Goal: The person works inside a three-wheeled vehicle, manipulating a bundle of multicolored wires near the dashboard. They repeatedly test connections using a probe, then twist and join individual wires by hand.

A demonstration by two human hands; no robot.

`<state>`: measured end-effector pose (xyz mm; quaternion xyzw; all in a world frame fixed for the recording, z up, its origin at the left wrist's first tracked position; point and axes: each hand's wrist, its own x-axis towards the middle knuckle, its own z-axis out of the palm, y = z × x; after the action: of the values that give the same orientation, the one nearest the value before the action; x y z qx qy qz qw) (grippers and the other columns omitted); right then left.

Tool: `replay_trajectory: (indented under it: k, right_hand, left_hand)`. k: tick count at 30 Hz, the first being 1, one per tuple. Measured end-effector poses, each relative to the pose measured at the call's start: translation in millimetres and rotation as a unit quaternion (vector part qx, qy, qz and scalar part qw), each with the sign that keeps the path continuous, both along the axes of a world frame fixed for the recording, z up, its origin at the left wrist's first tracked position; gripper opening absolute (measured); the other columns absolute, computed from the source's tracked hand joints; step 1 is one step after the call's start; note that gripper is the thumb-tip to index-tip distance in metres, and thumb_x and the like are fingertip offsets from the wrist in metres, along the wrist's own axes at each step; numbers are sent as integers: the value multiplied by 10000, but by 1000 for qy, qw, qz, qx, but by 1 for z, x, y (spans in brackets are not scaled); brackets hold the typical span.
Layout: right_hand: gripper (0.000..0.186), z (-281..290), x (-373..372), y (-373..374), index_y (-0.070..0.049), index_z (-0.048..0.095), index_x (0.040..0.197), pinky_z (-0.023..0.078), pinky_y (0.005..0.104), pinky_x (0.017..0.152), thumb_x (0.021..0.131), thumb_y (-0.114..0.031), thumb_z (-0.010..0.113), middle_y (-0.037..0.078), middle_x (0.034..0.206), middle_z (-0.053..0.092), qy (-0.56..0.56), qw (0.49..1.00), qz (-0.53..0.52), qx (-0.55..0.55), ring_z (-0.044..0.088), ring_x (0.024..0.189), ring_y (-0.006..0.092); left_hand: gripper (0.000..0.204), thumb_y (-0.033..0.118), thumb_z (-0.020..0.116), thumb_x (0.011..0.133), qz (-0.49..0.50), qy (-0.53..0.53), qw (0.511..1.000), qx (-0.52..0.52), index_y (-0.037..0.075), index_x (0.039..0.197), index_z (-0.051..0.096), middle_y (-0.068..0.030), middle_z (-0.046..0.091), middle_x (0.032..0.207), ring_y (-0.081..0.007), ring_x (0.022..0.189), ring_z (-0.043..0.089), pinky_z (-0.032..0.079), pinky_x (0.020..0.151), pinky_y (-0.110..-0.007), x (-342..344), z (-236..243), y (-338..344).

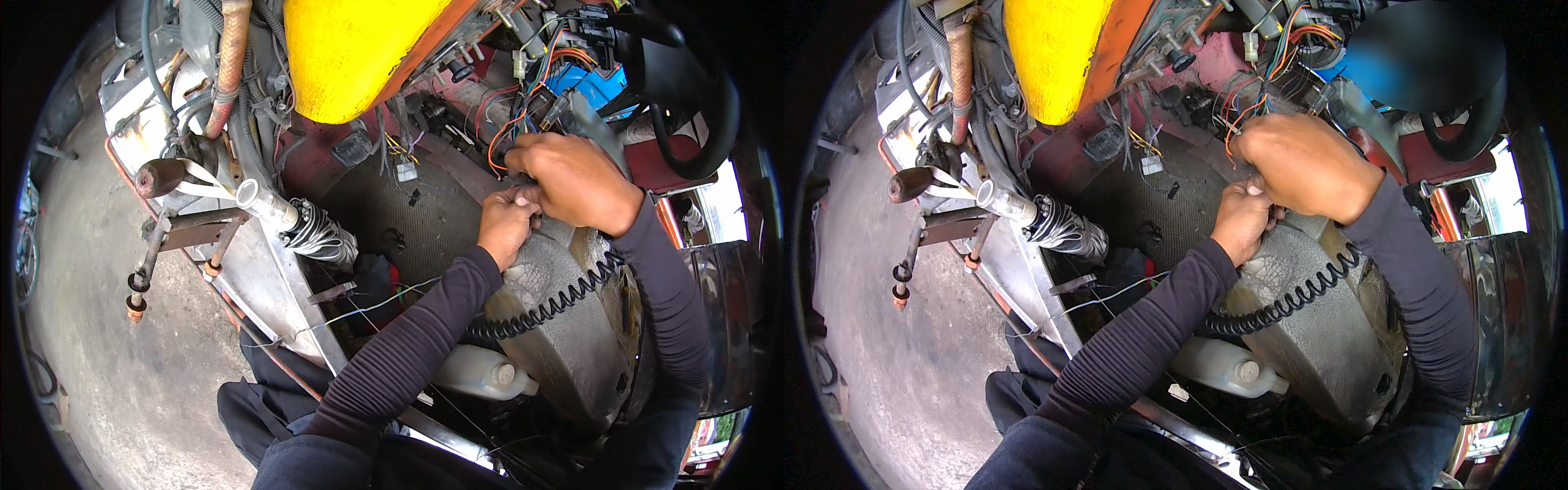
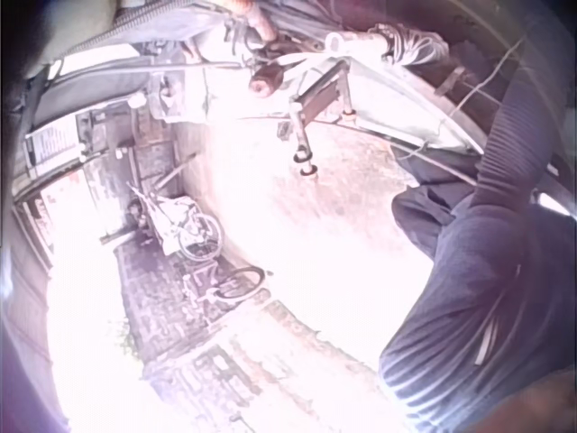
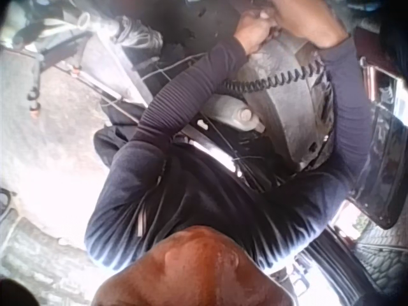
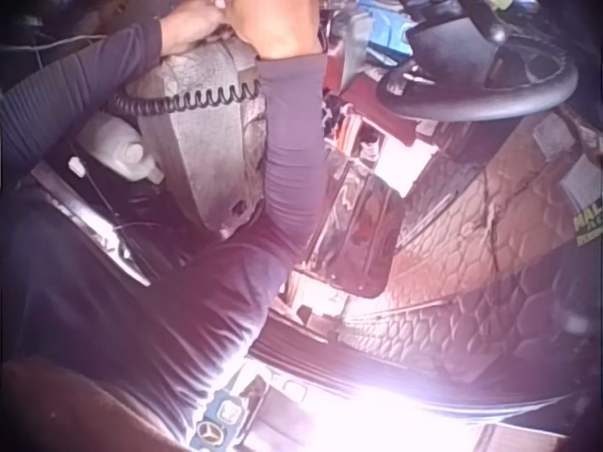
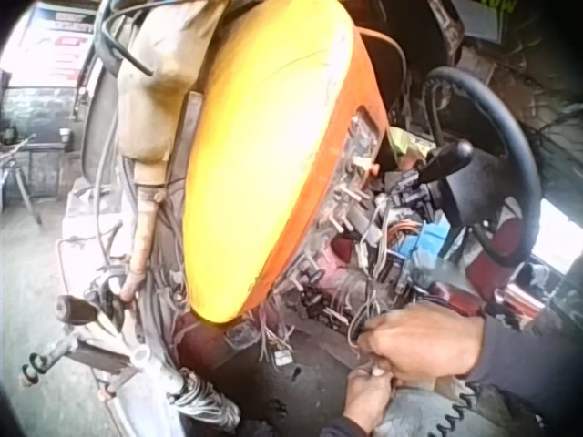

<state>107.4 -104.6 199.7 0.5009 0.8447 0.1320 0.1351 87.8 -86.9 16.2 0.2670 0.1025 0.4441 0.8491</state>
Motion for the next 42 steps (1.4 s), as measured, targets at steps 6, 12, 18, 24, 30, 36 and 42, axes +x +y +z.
replay_trajectory:
  k: [6, 12, 18, 24, 30, 36, 42]
  right_hand:
    - [235, -3, -6, 6, 23, 734, 933, 597, 474, 788, 741, -100, 791, 219, 964, 734, -63, 997, -28, -14, 738, 925, 382]
    - [249, -6, -5, 9, 12, 738, 942, 597, 470, 799, 735, -107, 807, 202, 967, 737, -43, 999, -18, 1, 739, 935, 372]
    - [272, -7, -4, 8, 10, 729, 988, 586, 473, 807, 748, -98, 798, 201, 1001, 733, -20, 1000, -6, -3, 726, 952, 386]
    - [372, 9, -14, -16, 2, 651, 1128, 559, 487, 755, 800, -119, 778, 199, 959, 714, 114, 989, 0, 94, 711, 901, 391]
    - [413, 72, -24, -37, -61, 699, 1127, 487, 325, 539, 853, -317, 870, 41, 658, 607, 228, 800, 8, 555, 585, 560, 155]
    - [494, 111, 1, -11, -50, 705, 1188, 526, 326, 673, 913, -451, 787, 137, 796, 719, 63, 798, -89, 593, 696, 695, 218]
    - [448, 114, -4, -14, -53, 683, 1228, 529, 358, 663, 945, -393, 757, 151, 850, 734, 103, 825, -97, 547, 699, 696, 251]
  left_hand:
    - [132, 124, 711, 954, -13, 2, 1000, -8, 98, 874, 609, -3, 643, 760, -105, 623, 604, 403, 514, -249, 2, -2, 2]
    - [104, 20, 630, 930, -7, -3, 999, -35, 67, 837, 628, -20, 636, 782, -114, 621, 579, 458, 545, -271, -1, 3, -1]
    - [121, -32, 607, 909, -16, 6, 999, -50, 43, 816, 628, -37, 632, 778, -123, 645, 586, 488, 570, -283, -8, 11, -2]
    - [116, 1, 620, 924, -10, -8, 999, -38, -13, 980, 721, -11, 638, 809, -99, 687, 576, 463, 598, -271, -11, 12, -4]
    - [226, 160, 749, 958, -42, 33, 998, -26, -5, 1113, 745, 11, 654, 800, -58, 623, 549, 385, 514, -218, -8, 10, 0]
    - [216, 163, 751, 961, -45, 37, 998, -20, -1, 1103, 746, 23, 660, 797, -53, 613, 545, 387, 511, -219, -10, 10, -1]
    - [211, 166, 754, 958, -44, 35, 998, -16, 6, 1096, 747, 23, 659, 789, -52, 611, 545, 388, 511, -220, -10, 6, 2]
